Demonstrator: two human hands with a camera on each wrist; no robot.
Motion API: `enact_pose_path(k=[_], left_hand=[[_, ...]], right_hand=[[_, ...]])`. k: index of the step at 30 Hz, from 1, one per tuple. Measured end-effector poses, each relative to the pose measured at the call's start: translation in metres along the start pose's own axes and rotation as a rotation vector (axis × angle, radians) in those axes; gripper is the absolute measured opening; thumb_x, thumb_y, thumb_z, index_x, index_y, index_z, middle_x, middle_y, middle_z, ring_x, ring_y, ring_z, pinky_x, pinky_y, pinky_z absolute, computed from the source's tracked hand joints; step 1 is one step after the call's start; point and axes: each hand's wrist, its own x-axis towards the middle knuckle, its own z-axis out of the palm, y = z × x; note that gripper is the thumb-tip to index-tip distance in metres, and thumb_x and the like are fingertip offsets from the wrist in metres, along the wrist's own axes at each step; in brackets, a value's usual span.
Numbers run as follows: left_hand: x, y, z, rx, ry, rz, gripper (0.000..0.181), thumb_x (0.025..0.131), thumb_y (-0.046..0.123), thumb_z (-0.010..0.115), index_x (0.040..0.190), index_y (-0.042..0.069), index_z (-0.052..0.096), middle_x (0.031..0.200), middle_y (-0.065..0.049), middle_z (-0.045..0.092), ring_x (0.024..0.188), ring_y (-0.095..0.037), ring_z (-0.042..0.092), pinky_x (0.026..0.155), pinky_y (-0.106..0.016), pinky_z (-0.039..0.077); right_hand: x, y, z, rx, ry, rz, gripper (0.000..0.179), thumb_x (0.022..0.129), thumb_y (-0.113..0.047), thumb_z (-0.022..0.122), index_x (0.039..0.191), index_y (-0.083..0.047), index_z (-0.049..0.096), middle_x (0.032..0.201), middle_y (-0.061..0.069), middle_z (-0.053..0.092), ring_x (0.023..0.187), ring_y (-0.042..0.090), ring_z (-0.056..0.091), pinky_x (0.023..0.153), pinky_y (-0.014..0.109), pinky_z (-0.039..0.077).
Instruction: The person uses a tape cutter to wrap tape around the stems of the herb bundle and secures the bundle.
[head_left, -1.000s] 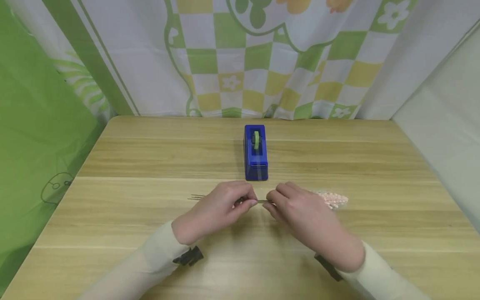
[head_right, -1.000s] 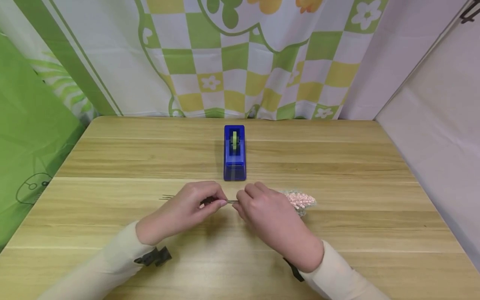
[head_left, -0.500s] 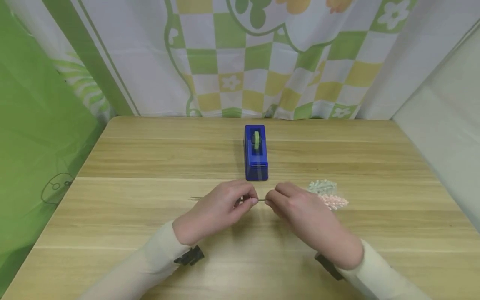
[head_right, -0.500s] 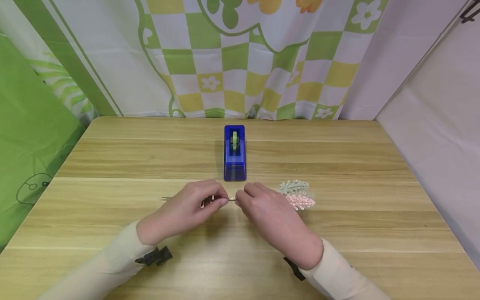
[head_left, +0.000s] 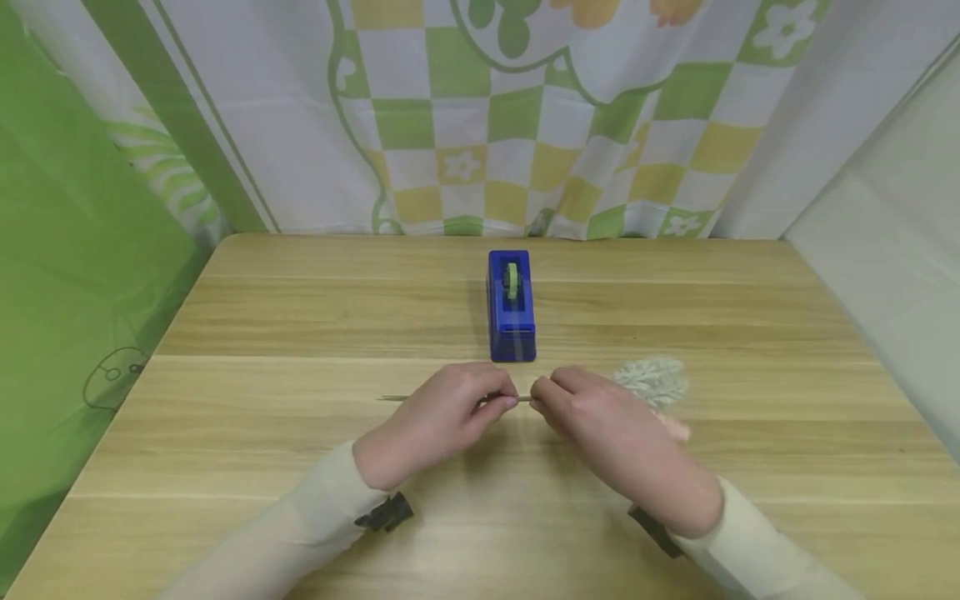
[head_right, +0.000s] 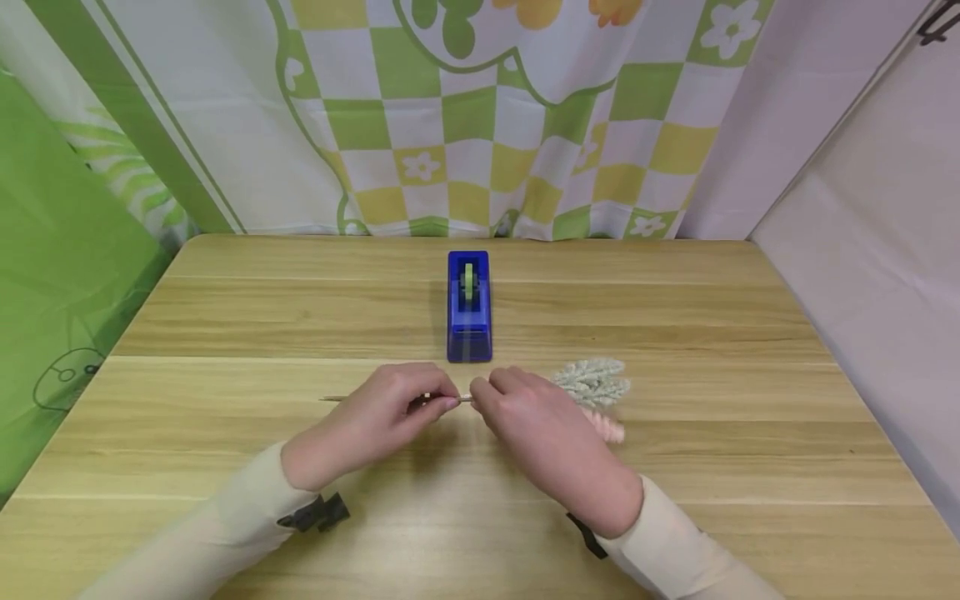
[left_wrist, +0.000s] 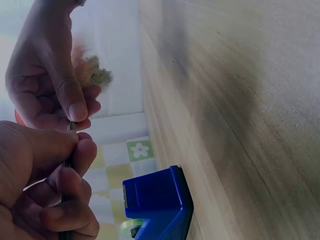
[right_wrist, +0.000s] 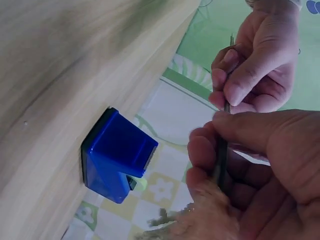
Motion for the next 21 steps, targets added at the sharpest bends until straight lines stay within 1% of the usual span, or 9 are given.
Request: enact_pose_path(k=[2, 4, 7, 11, 13, 17, 19, 21], left_hand=[[-0.0001, -0.0003, 0.0011, 0.013, 0.01, -0.003, 0.009, 0.101, 0.011, 0.067, 0.099, 0.008, 0.076, 0.092, 0.0, 0.075, 0.081, -0.009, 0.064, 0.078, -0.024, 0.057], [-0.0003, -0.0008, 0.0018, 0.023, 0.017, -0.002, 0.008, 0.101, 0.011, 0.068, 0.098, 0.008, 0.075, 0.092, 0.001, 0.074, 0.081, -0.009, 0.063, 0.079, -0.023, 0.056], [-0.0005, -0.001, 0.0023, 0.027, 0.024, 0.007, 0.007, 0.1, 0.01, 0.069, 0.096, 0.009, 0.075, 0.09, 0.002, 0.073, 0.08, -0.008, 0.061, 0.077, -0.022, 0.055], [-0.0008, -0.0024, 0.0037, 0.027, 0.021, 0.019, 0.009, 0.1, 0.009, 0.068, 0.092, 0.009, 0.073, 0.087, 0.002, 0.07, 0.078, -0.007, 0.058, 0.075, -0.021, 0.054], [-0.001, -0.0025, 0.004, 0.027, 0.018, 0.019, 0.01, 0.1, 0.009, 0.068, 0.091, 0.009, 0.072, 0.086, 0.002, 0.069, 0.077, -0.006, 0.056, 0.074, -0.02, 0.053], [-0.0009, -0.0024, 0.0046, 0.021, 0.014, 0.018, 0.01, 0.1, 0.009, 0.068, 0.091, 0.009, 0.07, 0.084, 0.002, 0.066, 0.075, -0.007, 0.053, 0.07, -0.019, 0.051], [-0.0008, -0.0028, 0.0046, 0.009, 0.006, 0.013, 0.01, 0.101, 0.01, 0.067, 0.092, 0.009, 0.07, 0.084, 0.002, 0.066, 0.075, -0.007, 0.053, 0.069, -0.02, 0.051], [-0.0009, -0.0027, 0.0043, -0.007, -0.011, -0.006, 0.009, 0.102, 0.012, 0.065, 0.096, 0.009, 0.072, 0.087, 0.002, 0.069, 0.076, -0.007, 0.056, 0.071, -0.021, 0.052]], right_hand=[[0.0017, -0.0008, -0.0016, 0.008, -0.041, 0.02, 0.019, 0.097, -0.011, 0.074, 0.087, -0.011, 0.058, 0.071, -0.006, 0.048, 0.061, 0.006, 0.039, 0.053, 0.018, 0.041], [0.0034, -0.0013, -0.003, 0.021, -0.077, 0.042, 0.018, 0.098, -0.013, 0.073, 0.087, -0.012, 0.058, 0.071, -0.007, 0.049, 0.06, 0.005, 0.039, 0.053, 0.018, 0.041], [0.0055, -0.0013, -0.0044, 0.049, -0.124, 0.068, 0.012, 0.099, -0.015, 0.072, 0.09, -0.011, 0.065, 0.075, -0.006, 0.055, 0.063, 0.004, 0.044, 0.055, 0.019, 0.046], [0.0056, -0.0005, -0.0062, 0.105, -0.17, 0.095, 0.005, 0.1, -0.015, 0.07, 0.098, -0.012, 0.074, 0.082, -0.005, 0.062, 0.069, 0.003, 0.052, 0.061, 0.021, 0.052], [0.0053, 0.0, -0.0068, 0.137, -0.176, 0.108, 0.007, 0.101, -0.013, 0.069, 0.101, -0.012, 0.076, 0.084, -0.006, 0.064, 0.072, 0.003, 0.054, 0.064, 0.022, 0.054], [0.0049, 0.0007, -0.0071, 0.188, -0.155, 0.132, 0.008, 0.1, -0.012, 0.07, 0.102, -0.014, 0.077, 0.085, -0.008, 0.064, 0.075, 0.002, 0.055, 0.068, 0.022, 0.054], [0.0045, 0.0009, -0.0065, 0.204, -0.138, 0.135, 0.008, 0.1, -0.011, 0.071, 0.102, -0.014, 0.077, 0.085, -0.008, 0.065, 0.076, 0.002, 0.056, 0.069, 0.022, 0.055], [0.0038, 0.0011, -0.0053, 0.208, -0.12, 0.135, 0.007, 0.099, -0.011, 0.071, 0.101, -0.014, 0.078, 0.086, -0.008, 0.066, 0.078, 0.003, 0.058, 0.07, 0.023, 0.056]])
